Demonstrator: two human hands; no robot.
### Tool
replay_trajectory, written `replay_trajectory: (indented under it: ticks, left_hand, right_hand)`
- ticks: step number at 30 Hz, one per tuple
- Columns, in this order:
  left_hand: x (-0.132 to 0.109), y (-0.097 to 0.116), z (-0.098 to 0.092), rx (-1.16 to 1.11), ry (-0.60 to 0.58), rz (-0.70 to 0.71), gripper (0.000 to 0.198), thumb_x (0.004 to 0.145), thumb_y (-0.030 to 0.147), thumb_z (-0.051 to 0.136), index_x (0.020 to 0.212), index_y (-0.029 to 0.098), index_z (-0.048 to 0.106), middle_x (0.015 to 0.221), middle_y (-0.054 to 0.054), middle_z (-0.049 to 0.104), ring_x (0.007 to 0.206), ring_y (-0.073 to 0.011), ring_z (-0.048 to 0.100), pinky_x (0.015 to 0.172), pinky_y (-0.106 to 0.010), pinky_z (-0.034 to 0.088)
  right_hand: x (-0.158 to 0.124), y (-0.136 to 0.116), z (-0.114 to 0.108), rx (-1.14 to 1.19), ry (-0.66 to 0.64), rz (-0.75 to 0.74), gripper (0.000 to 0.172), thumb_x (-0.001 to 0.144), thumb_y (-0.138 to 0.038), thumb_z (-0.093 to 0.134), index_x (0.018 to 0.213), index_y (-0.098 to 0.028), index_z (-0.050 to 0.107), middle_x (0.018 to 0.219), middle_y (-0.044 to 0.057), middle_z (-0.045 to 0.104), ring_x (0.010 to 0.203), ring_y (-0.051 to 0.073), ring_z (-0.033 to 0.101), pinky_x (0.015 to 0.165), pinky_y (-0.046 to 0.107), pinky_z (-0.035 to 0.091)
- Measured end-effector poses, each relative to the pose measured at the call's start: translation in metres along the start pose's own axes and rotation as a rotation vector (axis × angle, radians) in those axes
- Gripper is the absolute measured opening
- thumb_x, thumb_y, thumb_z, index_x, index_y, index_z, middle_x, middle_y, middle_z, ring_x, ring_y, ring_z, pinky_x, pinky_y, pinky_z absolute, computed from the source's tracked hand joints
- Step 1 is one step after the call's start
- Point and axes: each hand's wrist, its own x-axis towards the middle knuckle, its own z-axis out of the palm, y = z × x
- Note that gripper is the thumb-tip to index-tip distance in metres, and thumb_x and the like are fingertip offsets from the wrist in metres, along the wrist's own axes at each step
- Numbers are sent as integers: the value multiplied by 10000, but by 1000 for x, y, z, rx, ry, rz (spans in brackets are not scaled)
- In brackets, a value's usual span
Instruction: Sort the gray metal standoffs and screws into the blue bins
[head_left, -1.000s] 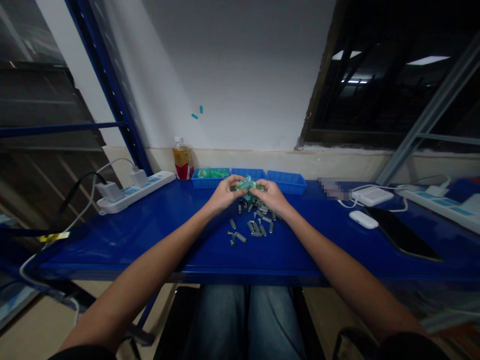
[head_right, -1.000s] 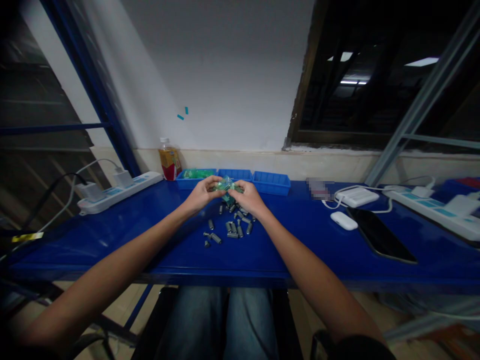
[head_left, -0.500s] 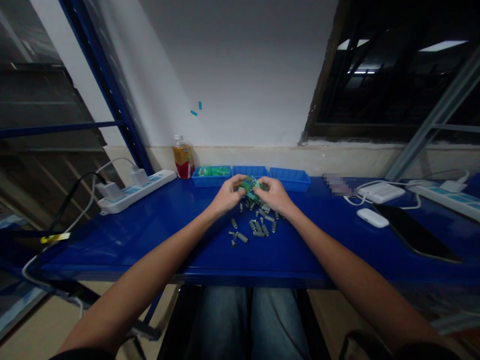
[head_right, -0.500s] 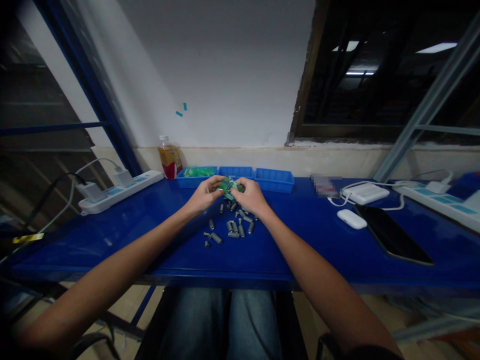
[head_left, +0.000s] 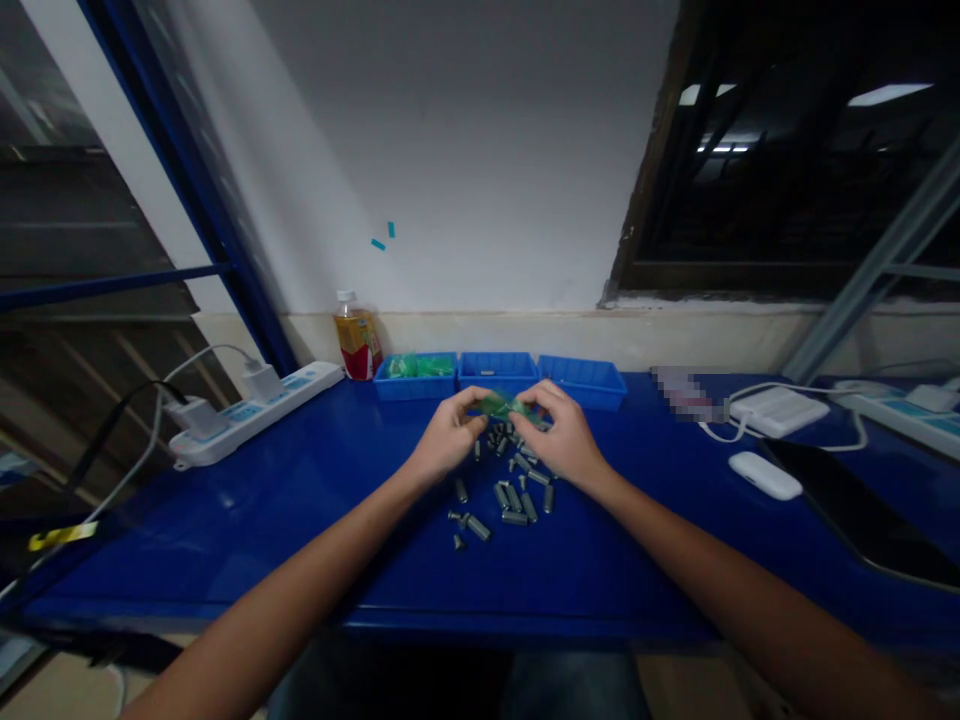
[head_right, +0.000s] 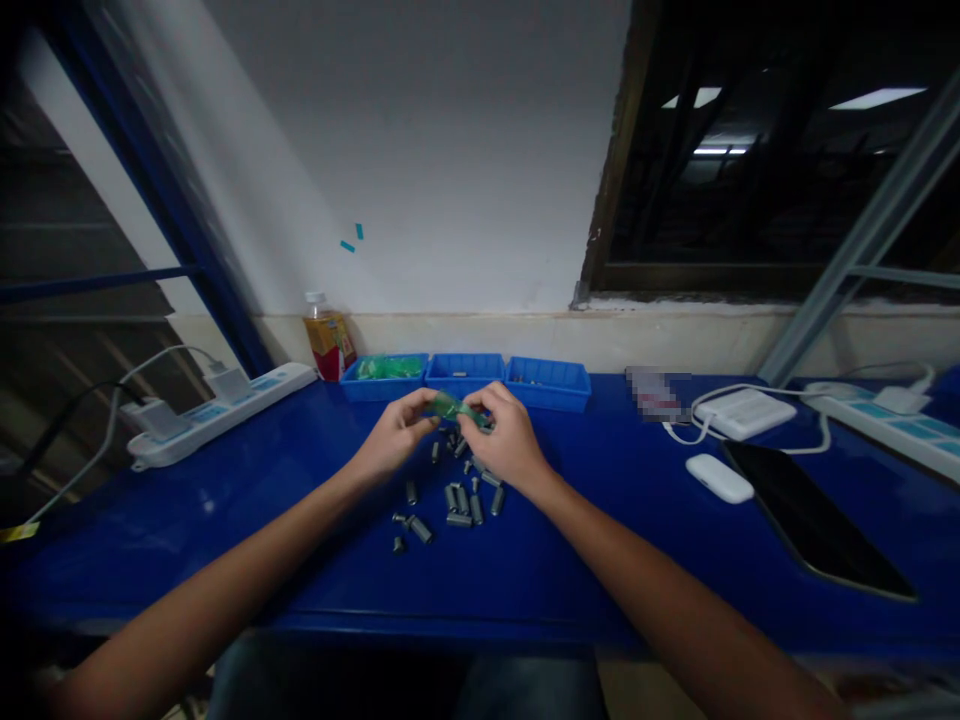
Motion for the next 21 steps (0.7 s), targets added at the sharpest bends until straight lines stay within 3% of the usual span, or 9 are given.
replay_trajectory:
  ticks: [3, 6, 8, 12, 15, 18, 21]
  left_hand:
    - [-2, -2, 5, -84, 100, -174, 259, 777, 373, 597, 910, 151, 611, 815, -35, 612, 754, -156, 553, 664, -253, 418]
    - [-4, -3, 10, -300, 50, -367, 414, 797, 510, 552, 967, 136, 606, 735, -40, 599, 645, -141, 546, 586, -251, 403]
    - [-5, -3, 11, -345, 19, -394, 422, 734, 455, 656, 1013, 145, 593, 756, -42, 613, 635, -134, 551, 587, -248, 406]
    - [-6, -2, 4, -125, 96, -219, 498, 716, 293, 696, 1172, 200, 516, 858, -34, 629, 736, -152, 581, 658, -258, 438]
    - [-9, 2, -5, 274, 119, 48, 301, 796, 236, 599, 1097, 236, 579, 902, -32, 637, 819, -179, 586, 725, -295, 445]
    - [-14, 7, -6, 539, -28, 308, 194, 820, 147, 513, 921, 247, 646, 933, -40, 648, 902, -202, 575, 817, -338, 433]
    - [-18, 10, 1, 583, -202, 389, 284, 808, 98, 476, 966, 257, 650, 999, -56, 635, 983, -217, 547, 867, -362, 416]
  right_hand:
    - [-7, 8, -11, -162, 24, -185, 138, 790, -137, 523, 852, -187, 635, 756, 33, 519, 746, 175, 498, 677, 297, 403]
    - [-14, 16, -15, -370, -60, -340, 199, 798, -116, 514, 907, -192, 661, 745, 50, 524, 735, 195, 468, 664, 327, 383]
    - [-17, 17, -13, -438, -121, -364, 213, 797, -118, 516, 923, -202, 666, 770, 60, 539, 743, 203, 463, 663, 340, 378]
    - [-18, 10, -5, -298, -153, -192, 317, 758, -102, 534, 1034, -222, 632, 903, 77, 555, 867, 232, 489, 752, 381, 415]
    - [-18, 4, -1, 20, -124, 102, 217, 791, -217, 560, 998, -218, 627, 931, 72, 568, 890, 229, 528, 764, 372, 451]
    - [-20, 4, 3, 344, -124, 392, 215, 859, -373, 496, 881, -209, 634, 806, 47, 602, 742, 194, 572, 624, 304, 468]
    - [-23, 8, 4, 489, -69, 490, 210, 838, -382, 526, 891, -205, 625, 731, 31, 625, 620, 172, 574, 524, 269, 450]
